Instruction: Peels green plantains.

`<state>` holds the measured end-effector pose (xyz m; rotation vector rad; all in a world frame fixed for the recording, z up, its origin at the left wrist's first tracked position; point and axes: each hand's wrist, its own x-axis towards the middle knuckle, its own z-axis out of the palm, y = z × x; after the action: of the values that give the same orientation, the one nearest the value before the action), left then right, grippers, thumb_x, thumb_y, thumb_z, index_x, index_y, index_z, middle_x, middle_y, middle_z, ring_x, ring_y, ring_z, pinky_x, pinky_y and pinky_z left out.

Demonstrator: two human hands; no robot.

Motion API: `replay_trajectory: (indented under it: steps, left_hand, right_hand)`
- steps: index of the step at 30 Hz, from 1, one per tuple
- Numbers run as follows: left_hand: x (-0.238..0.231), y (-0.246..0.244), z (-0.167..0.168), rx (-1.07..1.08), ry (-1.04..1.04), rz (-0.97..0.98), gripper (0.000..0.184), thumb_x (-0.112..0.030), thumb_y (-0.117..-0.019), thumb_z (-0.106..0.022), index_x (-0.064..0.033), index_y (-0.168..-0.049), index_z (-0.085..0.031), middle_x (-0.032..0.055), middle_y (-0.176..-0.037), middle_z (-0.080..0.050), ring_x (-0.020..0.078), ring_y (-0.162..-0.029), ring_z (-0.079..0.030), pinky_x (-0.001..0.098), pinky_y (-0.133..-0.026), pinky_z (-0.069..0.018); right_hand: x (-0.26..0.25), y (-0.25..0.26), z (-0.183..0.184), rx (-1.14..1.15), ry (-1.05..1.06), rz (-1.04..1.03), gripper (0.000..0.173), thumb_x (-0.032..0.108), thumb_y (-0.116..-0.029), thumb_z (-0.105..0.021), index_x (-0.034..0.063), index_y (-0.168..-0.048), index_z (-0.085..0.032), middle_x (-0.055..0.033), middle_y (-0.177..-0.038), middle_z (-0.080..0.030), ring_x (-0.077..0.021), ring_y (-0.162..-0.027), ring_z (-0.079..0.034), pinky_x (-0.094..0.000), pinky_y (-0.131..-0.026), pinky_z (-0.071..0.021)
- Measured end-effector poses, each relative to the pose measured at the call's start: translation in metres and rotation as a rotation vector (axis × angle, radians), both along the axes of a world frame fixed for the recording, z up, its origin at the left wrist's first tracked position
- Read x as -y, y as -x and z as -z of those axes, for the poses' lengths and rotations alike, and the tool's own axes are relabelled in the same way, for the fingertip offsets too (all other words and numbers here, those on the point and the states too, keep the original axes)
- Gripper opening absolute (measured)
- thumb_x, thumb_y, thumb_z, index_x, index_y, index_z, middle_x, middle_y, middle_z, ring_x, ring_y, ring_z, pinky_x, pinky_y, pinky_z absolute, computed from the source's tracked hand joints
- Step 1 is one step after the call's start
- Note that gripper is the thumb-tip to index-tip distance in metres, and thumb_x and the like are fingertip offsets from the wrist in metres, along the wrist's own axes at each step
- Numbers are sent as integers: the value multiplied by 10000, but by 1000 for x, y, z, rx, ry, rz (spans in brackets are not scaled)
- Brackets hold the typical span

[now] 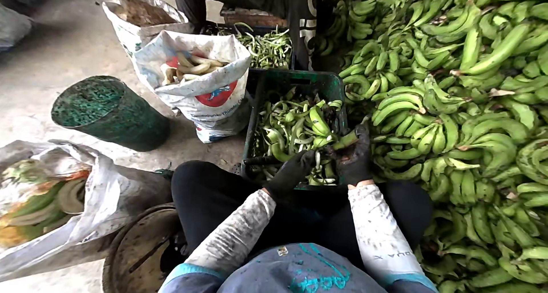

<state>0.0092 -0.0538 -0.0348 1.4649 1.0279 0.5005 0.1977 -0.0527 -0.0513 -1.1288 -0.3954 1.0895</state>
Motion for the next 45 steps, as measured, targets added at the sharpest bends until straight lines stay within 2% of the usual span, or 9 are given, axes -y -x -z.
replay_trajectory:
  steps: [6, 14, 18, 20, 28, 32, 36, 41, 45]
  left_hand:
    - [-4, -4, -8, 123, -38, 14, 533, -518, -1079, -314, -72, -1119, -604, 12, -793, -535, 111, -662, -523, 290, -627, -493]
    - [6, -13, -1, 129, 36, -36, 508, -444, -1110, -279, -48, -1190, -588, 27, -849, -554, 101, -702, -545, 274, -660, -511]
    - [4, -25, -8, 293, 199, -73, 442, -390, -1123, -275, -81, -1054, -582, -15, -763, -526, 54, -597, -484, 199, -546, -442]
    - [1, -29, -10, 286, 256, -59, 447, -396, -1129, -252, -92, -1057, -572, -11, -761, -518, 60, -584, -471, 203, -528, -426]
    - [22, -25, -12, 253, 298, -39, 456, -366, -1130, -268, -64, -986, -578, -39, -696, -500, 44, -541, -455, 194, -517, -425]
    - [18, -33, -13, 392, 352, -92, 360, -336, -1131, -319, -88, -1086, -575, -32, -740, -523, 36, -550, -464, 177, -503, -423]
    - [27, -31, -17, 502, 304, -91, 354, -299, -1132, -297, -89, -1028, -561, -46, -689, -503, 27, -541, -464, 170, -512, -429]
    - [28, -32, -21, 462, 355, -96, 414, -347, -1133, -264, -85, -1013, -561, -36, -712, -519, 33, -546, -471, 168, -509, -427]
    - [33, -29, -20, 504, 507, -63, 432, -366, -1133, -252, -105, -951, -545, -42, -646, -490, 59, -525, -487, 208, -526, -482]
  right_hand:
    - [7, -1, -8, 142, -147, 10, 374, 480, -1031, -517, 244, -1321, -548, 31, -1079, -647, -122, -927, -650, -359, -767, -591]
    - [10, 2, -14, 2, -277, -5, 281, 410, -1067, -459, 254, -1275, -566, 45, -1012, -666, -88, -863, -663, -284, -731, -588]
    - [10, 3, -12, -58, -279, -60, 328, 420, -1087, -386, 272, -1311, -575, 33, -967, -686, -83, -783, -673, -251, -659, -583]
    - [8, 1, -8, -64, -321, -99, 339, 401, -1092, -370, 270, -1346, -552, 23, -964, -673, -95, -797, -664, -267, -695, -580]
    - [4, -11, -9, -72, -366, -93, 394, 453, -1099, -268, 282, -1257, -586, 58, -914, -663, -79, -763, -657, -267, -678, -577]
    - [0, -8, -12, -99, -490, -147, 407, 394, -1108, -260, 250, -1340, -563, 47, -924, -667, -84, -797, -667, -268, -737, -584]
    - [-6, -18, -23, -87, -564, -134, 393, 365, -1092, -238, 262, -1313, -546, 63, -879, -640, -94, -795, -658, -284, -762, -576]
    - [-4, -22, -23, -20, -640, -217, 312, 384, -1014, -451, 266, -1281, -560, 66, -868, -643, -102, -779, -654, -296, -754, -573]
    - [-1, -24, -24, 54, -626, -258, 293, 383, -1008, -424, 274, -1241, -565, 76, -848, -621, -92, -753, -638, -291, -717, -569]
